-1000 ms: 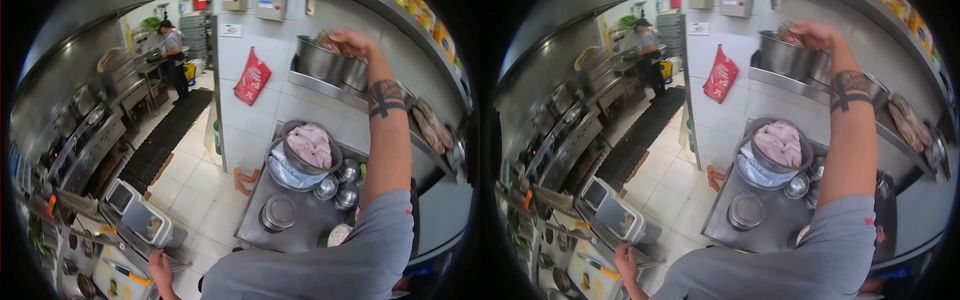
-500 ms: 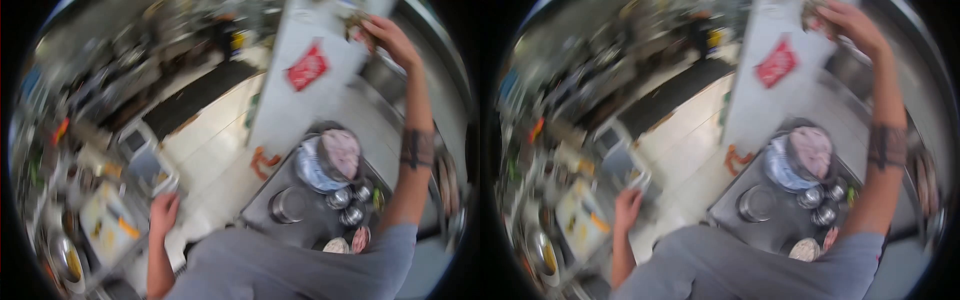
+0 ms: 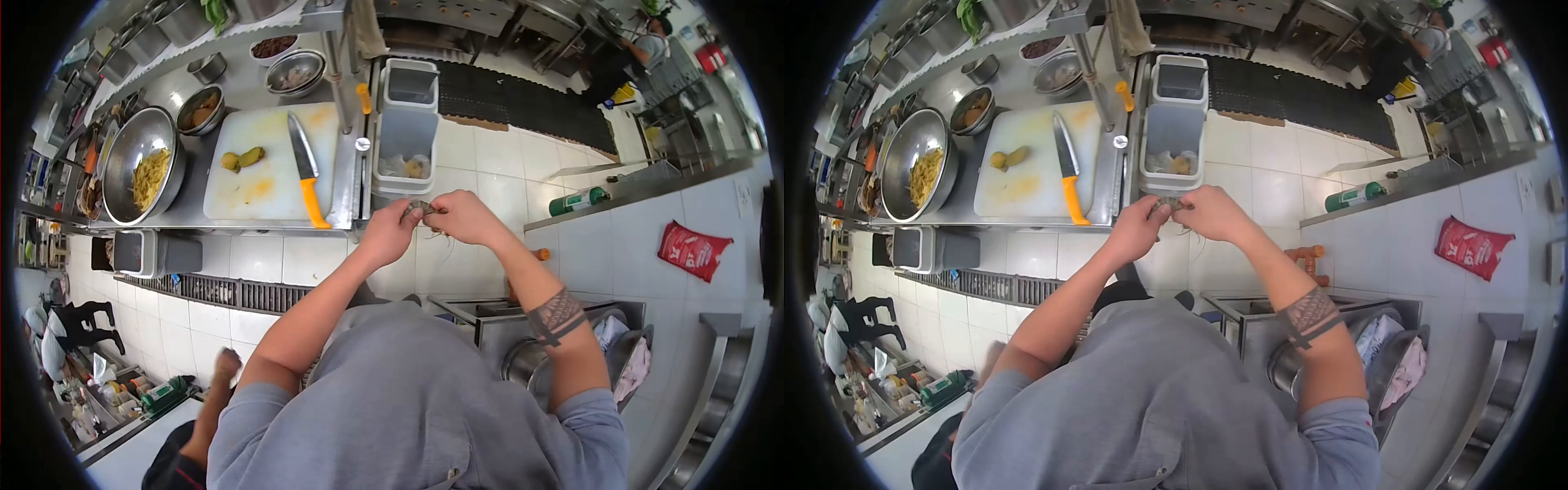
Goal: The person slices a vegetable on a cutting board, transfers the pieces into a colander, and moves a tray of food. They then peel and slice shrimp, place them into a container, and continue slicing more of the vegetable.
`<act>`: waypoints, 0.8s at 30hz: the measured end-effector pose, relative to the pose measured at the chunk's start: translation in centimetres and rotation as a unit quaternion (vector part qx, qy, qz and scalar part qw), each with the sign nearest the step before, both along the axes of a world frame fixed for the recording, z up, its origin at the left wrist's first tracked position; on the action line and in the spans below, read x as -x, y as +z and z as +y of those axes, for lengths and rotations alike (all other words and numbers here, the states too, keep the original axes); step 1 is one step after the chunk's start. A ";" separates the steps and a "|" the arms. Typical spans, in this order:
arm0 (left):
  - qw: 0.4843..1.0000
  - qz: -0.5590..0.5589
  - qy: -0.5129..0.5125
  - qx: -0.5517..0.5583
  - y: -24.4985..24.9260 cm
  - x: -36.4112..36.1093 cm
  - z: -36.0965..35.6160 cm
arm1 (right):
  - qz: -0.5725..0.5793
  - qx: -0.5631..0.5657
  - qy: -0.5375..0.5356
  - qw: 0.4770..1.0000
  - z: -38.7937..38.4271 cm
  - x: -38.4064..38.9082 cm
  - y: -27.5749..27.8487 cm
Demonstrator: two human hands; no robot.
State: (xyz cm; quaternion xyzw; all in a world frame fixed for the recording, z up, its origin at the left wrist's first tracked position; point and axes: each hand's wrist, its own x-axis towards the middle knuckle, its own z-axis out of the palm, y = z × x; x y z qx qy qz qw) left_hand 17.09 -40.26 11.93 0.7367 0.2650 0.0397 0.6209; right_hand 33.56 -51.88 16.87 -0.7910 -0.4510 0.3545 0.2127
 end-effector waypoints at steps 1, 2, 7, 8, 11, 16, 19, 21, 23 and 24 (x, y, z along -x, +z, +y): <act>0.992 0.024 0.003 -0.123 -1.0 0.4 1.2 | 0.005 0.005 0.004 1.000 1.5 0.3 -2.1; 0.969 0.047 0.007 -0.244 -2.0 0.7 2.4 | 0.046 0.021 -0.038 0.998 3.0 0.5 -4.1; 0.932 -0.016 0.003 -0.363 -5.3 0.3 7.8 | 0.147 0.051 -0.135 0.978 9.4 0.7 -8.1; 0.922 0.007 -0.024 -0.387 -5.3 -0.2 8.9 | 0.103 0.069 -0.113 0.986 10.5 -0.1 -8.7; 0.906 0.048 -0.053 -0.418 -4.0 -1.6 11.8 | -0.089 0.100 -0.067 0.989 13.1 -3.2 -10.6; 0.940 0.068 0.067 -0.329 -0.1 -2.9 16.5 | -0.178 0.139 -0.004 0.974 18.2 -9.1 -9.4; 0.988 0.009 0.129 0.088 0.7 -4.0 17.6 | -0.234 0.060 -0.021 0.970 20.2 -11.4 -8.3; 0.953 -0.012 0.188 0.236 2.0 -5.1 17.4 | 0.088 -0.115 -0.042 0.989 20.4 -12.4 -6.5; 0.865 -0.047 0.215 0.452 3.1 -6.2 17.2 | 0.259 -0.149 -0.036 0.954 19.0 -10.5 -3.4; 0.868 -0.045 0.219 0.443 3.6 -6.9 17.1 | 0.414 -0.168 -0.033 0.894 18.4 -9.8 -2.5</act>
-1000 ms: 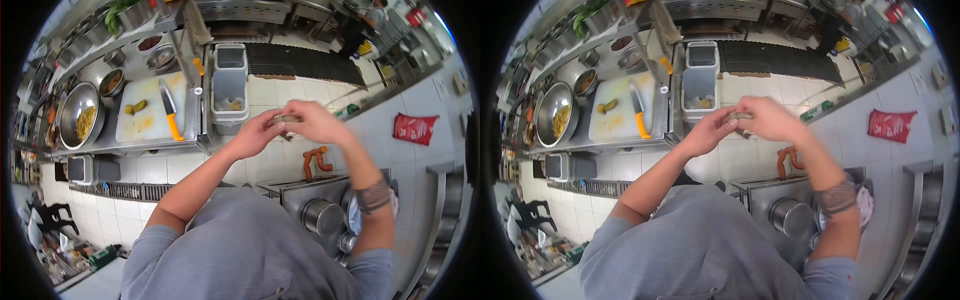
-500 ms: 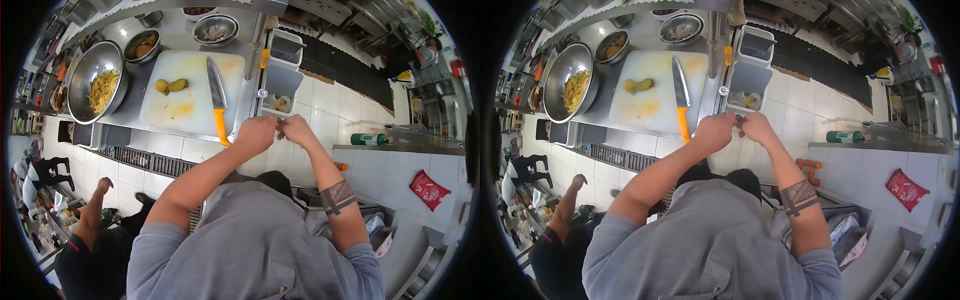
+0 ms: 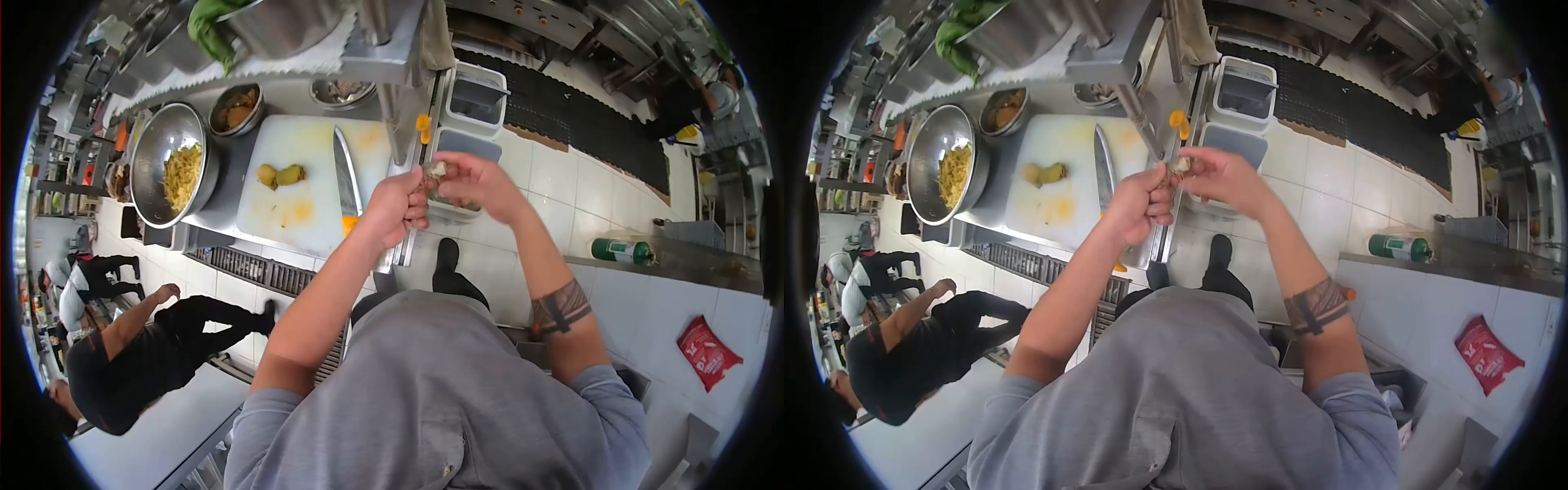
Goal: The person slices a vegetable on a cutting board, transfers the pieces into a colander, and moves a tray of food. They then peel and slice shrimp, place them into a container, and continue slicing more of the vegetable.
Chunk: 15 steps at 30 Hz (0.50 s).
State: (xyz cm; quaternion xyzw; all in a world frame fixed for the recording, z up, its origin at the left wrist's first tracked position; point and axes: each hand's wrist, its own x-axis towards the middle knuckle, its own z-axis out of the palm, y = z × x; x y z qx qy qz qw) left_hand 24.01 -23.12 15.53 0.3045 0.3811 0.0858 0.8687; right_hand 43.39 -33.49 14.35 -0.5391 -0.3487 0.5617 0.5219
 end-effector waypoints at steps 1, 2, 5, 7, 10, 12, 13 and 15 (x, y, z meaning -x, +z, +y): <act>1.000 0.004 -0.011 -0.005 0.4 -0.8 -0.2 | 0.004 -0.007 0.001 1.000 0.0 -0.2 -0.7; 1.000 0.008 -0.023 -0.007 0.6 -1.7 -0.6 | -0.070 -0.022 -0.016 0.997 -0.2 -0.4 -2.1; 0.999 0.028 -0.025 -0.025 0.5 -4.1 -2.0 | -0.122 -0.034 -0.044 0.991 -0.5 -1.5 -3.0; 0.997 0.047 -0.033 -0.060 0.3 -5.4 -2.6 | -0.167 -0.024 -0.052 0.984 -0.7 -2.6 -3.5; 0.988 0.074 -0.024 -0.135 -0.4 -7.6 -4.0 | -0.055 -0.114 -0.109 0.986 -0.5 -3.5 -5.1; 0.963 0.109 -0.026 -0.246 -1.6 -9.1 -5.2 | -0.047 -0.091 -0.106 0.989 -0.8 -4.9 -4.9; 0.924 0.144 -0.029 -0.353 -2.2 -9.7 -5.6 | -0.038 -0.067 -0.104 0.992 -0.8 -5.3 -4.6; 0.899 0.179 -0.026 -0.399 -3.1 -10.7 -6.3 | 0.022 -0.040 -0.114 0.992 -0.3 -6.0 -5.2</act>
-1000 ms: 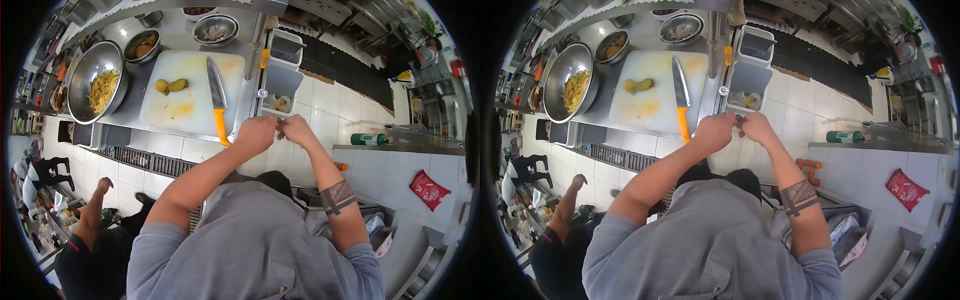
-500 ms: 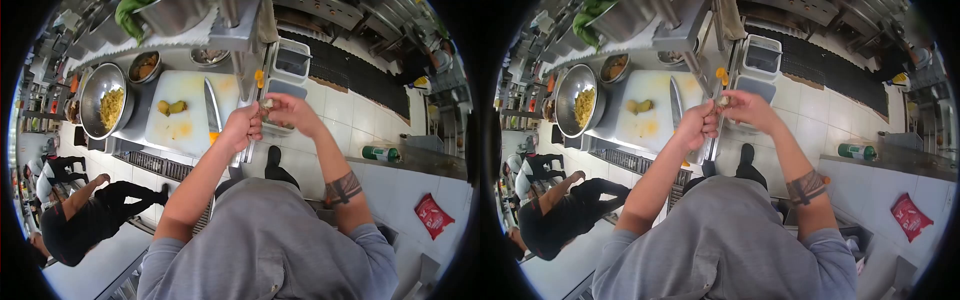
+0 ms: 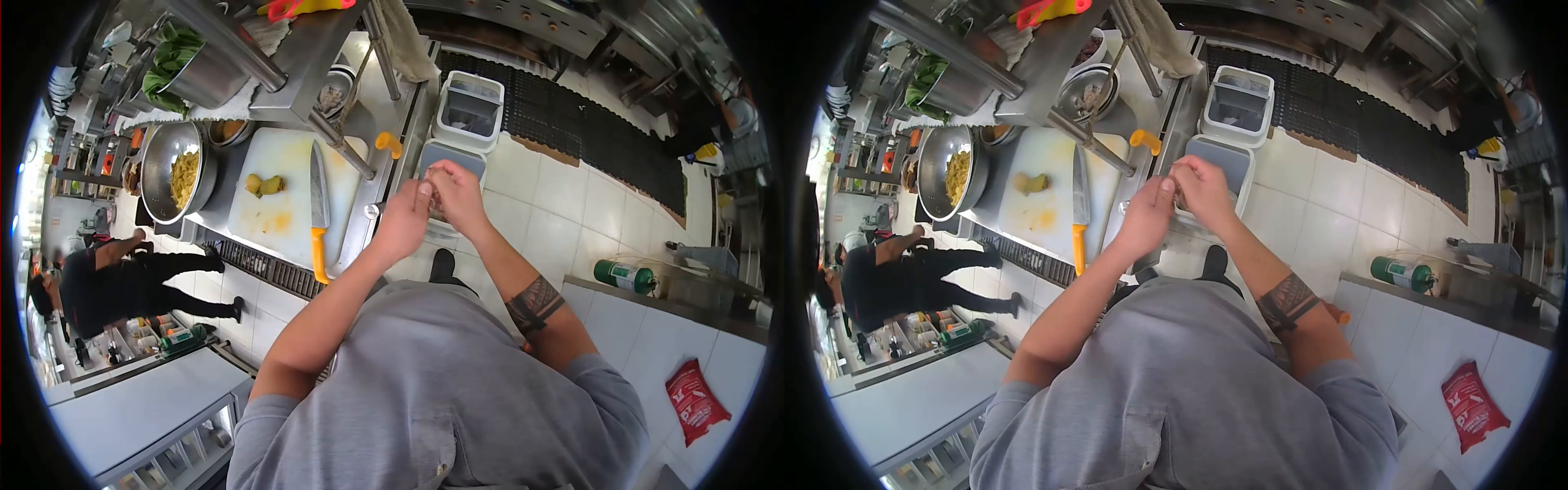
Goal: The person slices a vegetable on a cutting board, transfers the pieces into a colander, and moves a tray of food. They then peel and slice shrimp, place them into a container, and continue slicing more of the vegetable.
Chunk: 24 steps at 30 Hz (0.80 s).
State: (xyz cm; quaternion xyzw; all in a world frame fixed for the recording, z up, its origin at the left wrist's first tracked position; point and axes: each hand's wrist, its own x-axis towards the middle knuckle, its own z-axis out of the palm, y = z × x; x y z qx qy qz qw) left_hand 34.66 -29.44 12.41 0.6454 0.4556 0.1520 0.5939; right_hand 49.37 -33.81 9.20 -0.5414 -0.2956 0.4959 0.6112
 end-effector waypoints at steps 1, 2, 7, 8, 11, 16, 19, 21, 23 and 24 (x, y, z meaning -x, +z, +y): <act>0.993 0.018 -0.022 -0.114 -0.4 -0.3 -0.4 | 0.061 0.022 -0.010 0.998 0.2 -0.3 -0.2; 0.973 0.037 -0.044 -0.225 -0.7 -0.5 -0.7 | 0.064 0.021 -0.008 0.998 0.2 -0.6 -0.4; 0.935 0.128 -0.094 -0.317 0.6 -0.4 -0.1 | 0.191 0.073 0.025 0.979 0.1 -2.7 -0.2; 0.924 0.150 -0.108 -0.336 0.5 -0.3 0.2 | 0.193 0.073 0.024 0.978 0.3 -3.0 -1.0; 0.932 0.136 -0.058 -0.332 -0.1 -0.2 0.5 | 0.153 0.049 0.015 0.987 1.6 -3.6 -5.3; 0.991 -0.053 0.048 -0.110 -0.5 -0.4 1.4 | -0.431 0.095 -0.072 0.895 2.5 -6.0 -11.2; 0.988 -0.110 0.080 0.079 0.4 -1.0 1.8 | -0.499 0.080 -0.019 0.863 3.8 -7.9 -16.6; 0.985 -0.108 0.089 0.104 0.7 -1.0 2.0 | -0.525 0.098 0.047 0.844 4.8 -8.8 -17.3; 0.985 -0.105 0.077 0.112 0.6 -1.0 2.2 | -0.549 0.116 0.117 0.819 5.4 -9.0 -16.6; 0.985 -0.105 0.078 0.112 0.2 -1.1 2.4 | -0.237 0.134 0.102 0.957 4.7 -8.1 -11.9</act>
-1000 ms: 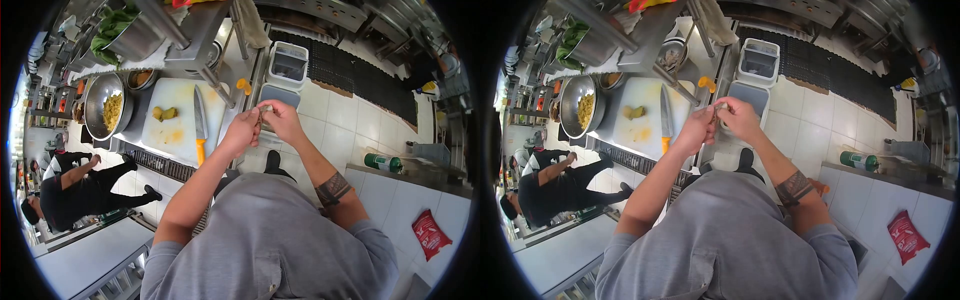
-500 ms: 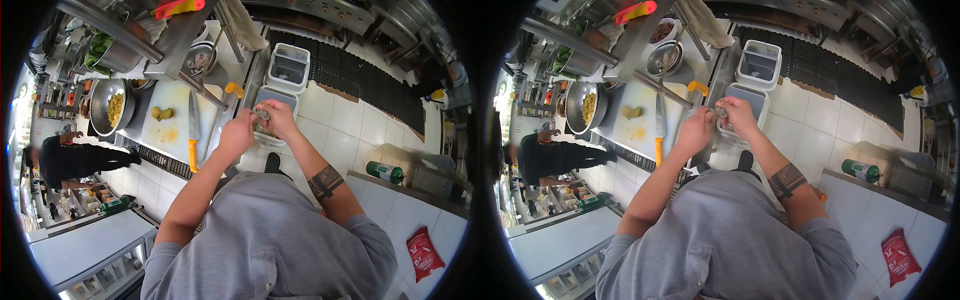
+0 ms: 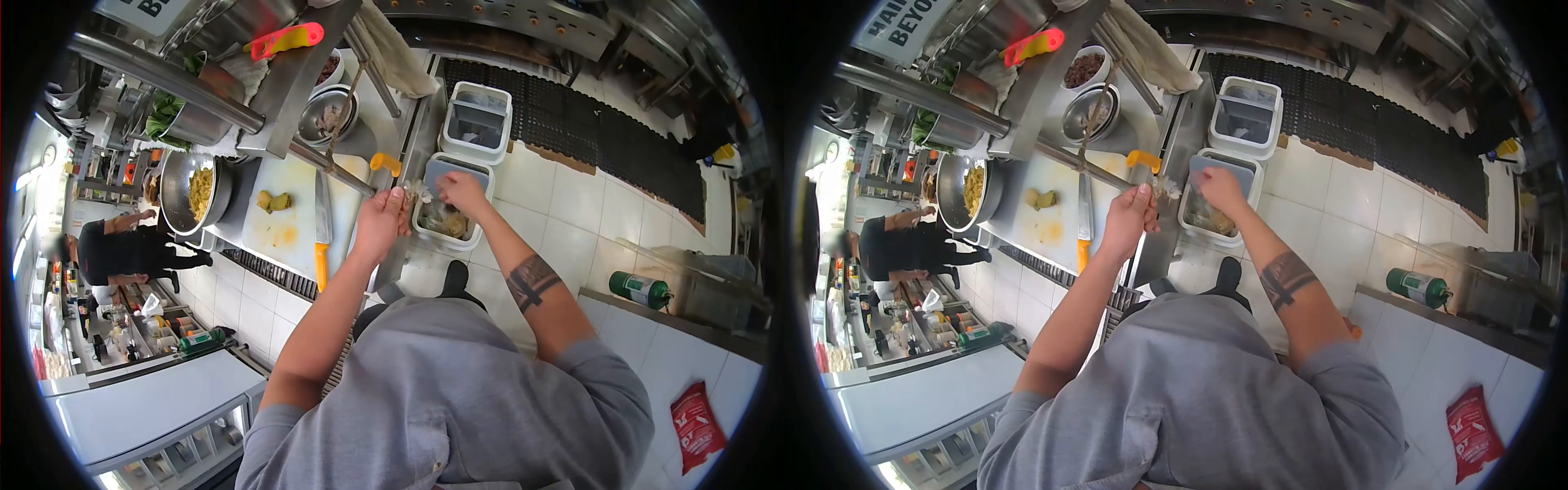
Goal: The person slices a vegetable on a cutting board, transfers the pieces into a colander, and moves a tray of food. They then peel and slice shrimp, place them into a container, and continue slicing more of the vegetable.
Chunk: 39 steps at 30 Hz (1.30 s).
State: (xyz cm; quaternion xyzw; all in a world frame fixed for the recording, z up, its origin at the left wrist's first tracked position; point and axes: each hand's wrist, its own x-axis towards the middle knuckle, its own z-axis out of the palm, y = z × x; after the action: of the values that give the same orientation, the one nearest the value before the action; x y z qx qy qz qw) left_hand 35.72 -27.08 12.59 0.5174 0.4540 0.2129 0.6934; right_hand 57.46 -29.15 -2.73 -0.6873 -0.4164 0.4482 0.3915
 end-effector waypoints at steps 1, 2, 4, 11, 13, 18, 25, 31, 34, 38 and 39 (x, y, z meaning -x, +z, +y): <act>1.000 0.010 0.017 -0.005 -0.7 -0.1 0.1 | 0.327 0.029 -0.075 0.942 -0.9 0.9 4.4; 0.999 0.019 0.033 -0.008 -1.2 -0.3 0.1 | 0.326 0.033 -0.075 0.942 -1.8 1.6 7.5; 0.999 0.023 0.037 -0.003 -1.7 -0.9 0.0 | 0.440 0.016 0.002 0.898 -3.5 2.6 11.3; 0.997 0.068 -0.002 -0.027 -1.8 -2.5 -0.3 | 0.207 -0.039 0.073 0.975 -4.1 -0.5 10.2; 0.997 0.073 0.015 -0.028 -1.1 -3.0 -0.8 | 0.025 -0.008 0.077 0.997 -5.1 -1.6 12.8; 0.991 0.115 -0.054 -0.035 -3.8 -2.3 2.5 | 0.150 -0.012 -0.041 0.988 -6.6 -8.5 9.4; 0.860 0.090 -0.185 -0.467 -2.1 -7.8 0.8 | 0.274 0.004 -0.070 0.959 -7.5 -5.8 11.0; 0.765 0.181 -0.236 -0.571 -0.2 -7.9 0.2 | 0.124 0.006 -0.022 0.992 -7.7 -2.8 12.1; 0.758 0.182 -0.219 -0.587 -0.4 -7.9 0.1 | 0.027 -0.032 -0.007 0.999 -8.2 -1.8 13.0; 0.796 0.218 -0.198 -0.529 -1.1 -7.6 0.6 | 0.018 -0.059 -0.008 0.998 -8.3 -1.0 12.7; 0.828 0.204 -0.178 -0.491 -1.3 -7.3 1.0 | 0.034 -0.065 -0.025 0.997 -8.4 -1.0 13.2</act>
State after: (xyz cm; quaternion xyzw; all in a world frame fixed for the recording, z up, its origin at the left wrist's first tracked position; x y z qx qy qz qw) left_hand 43.05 -26.10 11.28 0.8928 0.3211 0.1706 0.2658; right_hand 58.41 -37.60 10.42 -0.6546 -0.4139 0.4339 0.4603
